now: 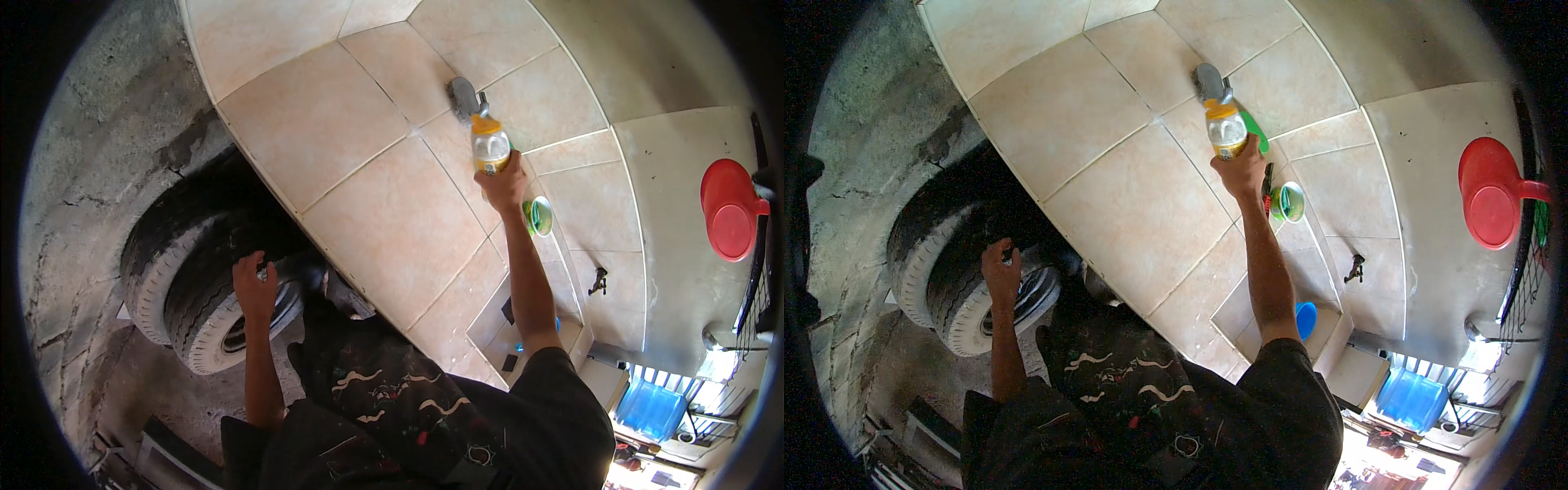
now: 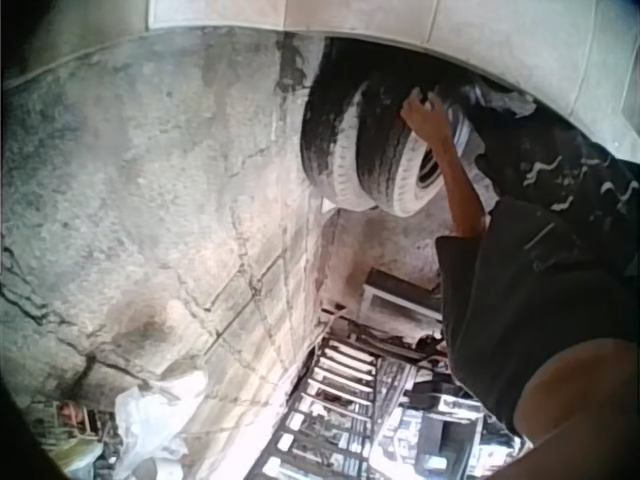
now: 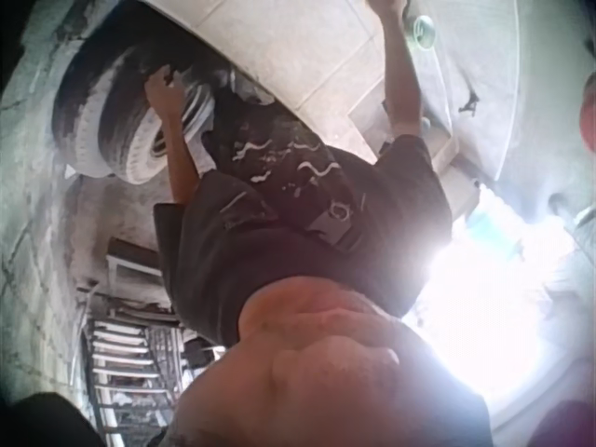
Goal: The person sprinkles a white powder from a yellow-labeled container onto a tiled sink surface and into the basin, then uses a blue plastic scoop to move the powder around. A second person briefly appears and uses a toothbrush to scrub the sink while the first person continues handling the powder and scoop.
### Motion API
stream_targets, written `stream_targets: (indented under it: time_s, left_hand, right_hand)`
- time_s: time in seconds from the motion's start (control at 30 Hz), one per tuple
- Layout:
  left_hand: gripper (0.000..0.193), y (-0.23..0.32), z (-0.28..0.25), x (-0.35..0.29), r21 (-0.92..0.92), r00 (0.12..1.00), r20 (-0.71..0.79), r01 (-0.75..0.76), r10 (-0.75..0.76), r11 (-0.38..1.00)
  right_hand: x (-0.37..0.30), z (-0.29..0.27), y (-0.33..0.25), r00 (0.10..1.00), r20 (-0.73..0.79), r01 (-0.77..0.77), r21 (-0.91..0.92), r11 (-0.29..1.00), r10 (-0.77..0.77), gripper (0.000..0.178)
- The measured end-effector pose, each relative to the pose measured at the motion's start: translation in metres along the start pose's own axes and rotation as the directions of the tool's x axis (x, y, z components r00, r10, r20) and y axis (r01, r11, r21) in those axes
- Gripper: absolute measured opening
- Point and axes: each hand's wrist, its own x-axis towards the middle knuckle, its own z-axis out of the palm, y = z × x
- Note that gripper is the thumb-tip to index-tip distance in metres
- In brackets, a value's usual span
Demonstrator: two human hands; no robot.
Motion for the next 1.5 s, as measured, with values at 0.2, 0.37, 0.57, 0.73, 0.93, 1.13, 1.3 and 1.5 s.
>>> stream_targets:
  time_s: [0.2,0.37,0.57,0.73,0.93,1.13,1.3,1.5]
  left_hand:
    - [0.024,0.002,-0.001,0.002,0.036,1.000,0.010,-0.018,0.018,0.999]
    - [0.024,0.004,-0.001,0.002,0.034,1.000,0.020,0.013,-0.013,0.999]
    - [0.024,0.003,0.001,0.001,0.038,0.999,0.028,-0.023,0.022,0.999]
    - [0.024,0.003,0.002,-0.001,0.016,0.999,0.039,-0.018,0.018,1.000]
    - [0.024,0.001,0.003,-0.002,0.025,0.998,0.035,-0.046,0.046,0.999]
    - [0.024,0.007,0.004,-0.001,0.037,0.997,0.048,-0.070,0.068,0.997]
    - [0.023,0.028,0.002,0.005,0.025,0.989,-0.017,-0.145,0.146,0.989]
    - [0.024,0.051,-0.001,0.024,-0.017,0.979,-0.023,-0.201,0.201,0.979]
  right_hand:
    - [-0.002,0.000,0.004,0.995,0.087,-0.041,-0.178,0.983,0.057,0.062]
    - [-0.007,0.000,0.014,1.000,0.015,0.006,-0.018,1.000,-0.006,0.065]
    - [-0.019,-0.002,0.018,0.999,0.025,-0.039,-0.052,0.998,0.041,0.069]
    - [-0.027,-0.008,0.018,1.000,-0.022,-0.004,-0.012,1.000,0.004,0.068]
    - [-0.036,-0.013,0.023,0.994,-0.067,-0.082,0.061,0.995,0.086,0.065]
    - [-0.044,-0.011,0.026,1.000,-0.008,-0.011,-0.070,0.997,0.010,0.061]
    - [-0.051,-0.012,0.030,1.000,0.002,-0.018,-0.054,0.998,0.018,0.060]
    - [-0.057,-0.010,0.038,0.987,-0.127,-0.090,0.059,0.994,0.097,0.060]
